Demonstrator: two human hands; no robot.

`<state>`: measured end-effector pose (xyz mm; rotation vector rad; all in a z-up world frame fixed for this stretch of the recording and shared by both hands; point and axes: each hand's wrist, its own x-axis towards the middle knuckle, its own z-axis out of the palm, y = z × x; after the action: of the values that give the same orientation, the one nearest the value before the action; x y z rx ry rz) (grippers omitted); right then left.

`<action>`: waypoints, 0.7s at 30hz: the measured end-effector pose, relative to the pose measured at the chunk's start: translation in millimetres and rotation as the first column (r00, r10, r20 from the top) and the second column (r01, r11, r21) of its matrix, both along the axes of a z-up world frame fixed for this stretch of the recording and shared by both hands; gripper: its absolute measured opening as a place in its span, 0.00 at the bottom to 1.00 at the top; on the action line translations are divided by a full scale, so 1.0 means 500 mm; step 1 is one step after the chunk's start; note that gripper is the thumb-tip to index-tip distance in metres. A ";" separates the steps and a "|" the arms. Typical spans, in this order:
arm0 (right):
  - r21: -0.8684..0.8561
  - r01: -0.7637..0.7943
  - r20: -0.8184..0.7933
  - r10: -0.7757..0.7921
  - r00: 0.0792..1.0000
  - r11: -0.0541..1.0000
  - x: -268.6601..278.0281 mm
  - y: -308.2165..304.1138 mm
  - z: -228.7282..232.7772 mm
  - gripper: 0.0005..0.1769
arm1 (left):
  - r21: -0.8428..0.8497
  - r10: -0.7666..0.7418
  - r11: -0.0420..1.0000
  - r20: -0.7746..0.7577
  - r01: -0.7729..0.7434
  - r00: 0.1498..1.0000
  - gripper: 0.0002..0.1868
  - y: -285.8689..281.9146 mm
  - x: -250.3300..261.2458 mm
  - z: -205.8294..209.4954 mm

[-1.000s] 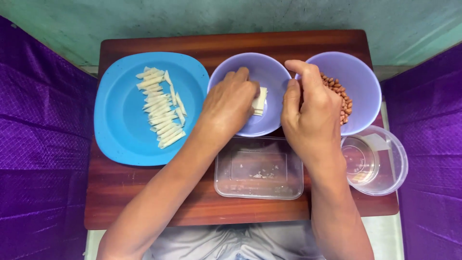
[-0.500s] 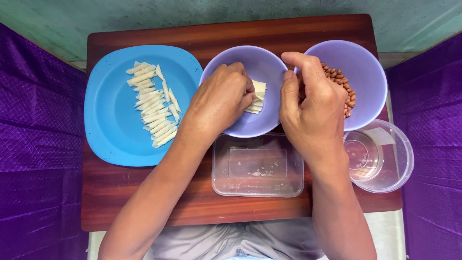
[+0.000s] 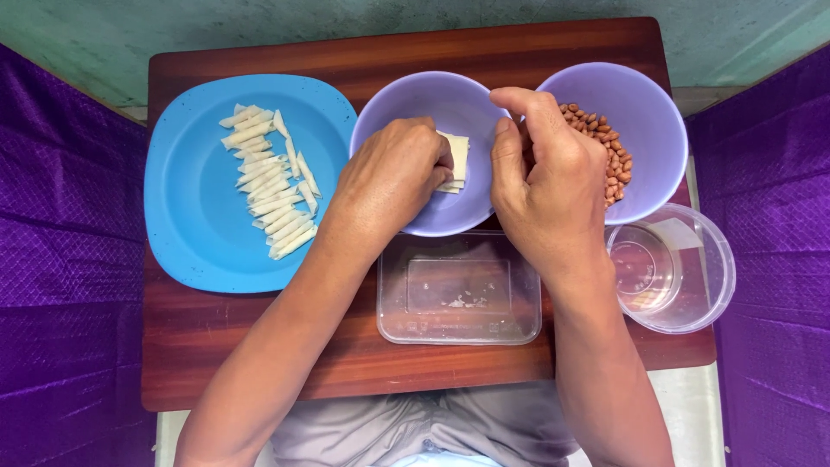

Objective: A person is manually wrapping individual peanuts in small, square pieces of dough, rolling them into cylindrical shapes on a low wooden table.

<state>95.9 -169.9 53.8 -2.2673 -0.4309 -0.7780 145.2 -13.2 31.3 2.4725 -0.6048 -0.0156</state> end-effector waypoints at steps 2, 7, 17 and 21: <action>0.000 -0.004 0.001 0.004 1.000 1.000 0.002 -0.002 -0.002 0.12 | 0.006 -0.009 1.000 0.007 0.009 1.000 0.02 0.000 0.005 -0.008; 0.003 -0.013 0.002 0.013 1.000 1.000 0.003 -0.004 -0.003 0.12 | 0.031 0.000 1.000 -0.035 0.001 0.999 0.05 -0.001 0.006 -0.009; 0.022 -0.012 -0.008 0.012 1.000 1.000 0.006 -0.005 -0.005 0.12 | 0.075 0.001 0.997 -0.026 0.001 1.000 0.03 -0.006 0.013 -0.006; 0.023 -0.008 -0.011 0.008 1.000 1.000 0.006 -0.006 -0.008 0.12 | 0.088 0.002 0.996 -0.044 0.002 0.999 0.05 -0.007 0.012 -0.010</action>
<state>98.7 -173.0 50.0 -2.2459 -0.4239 -0.7623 151.4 -16.5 26.5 2.5499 -0.5972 -0.0989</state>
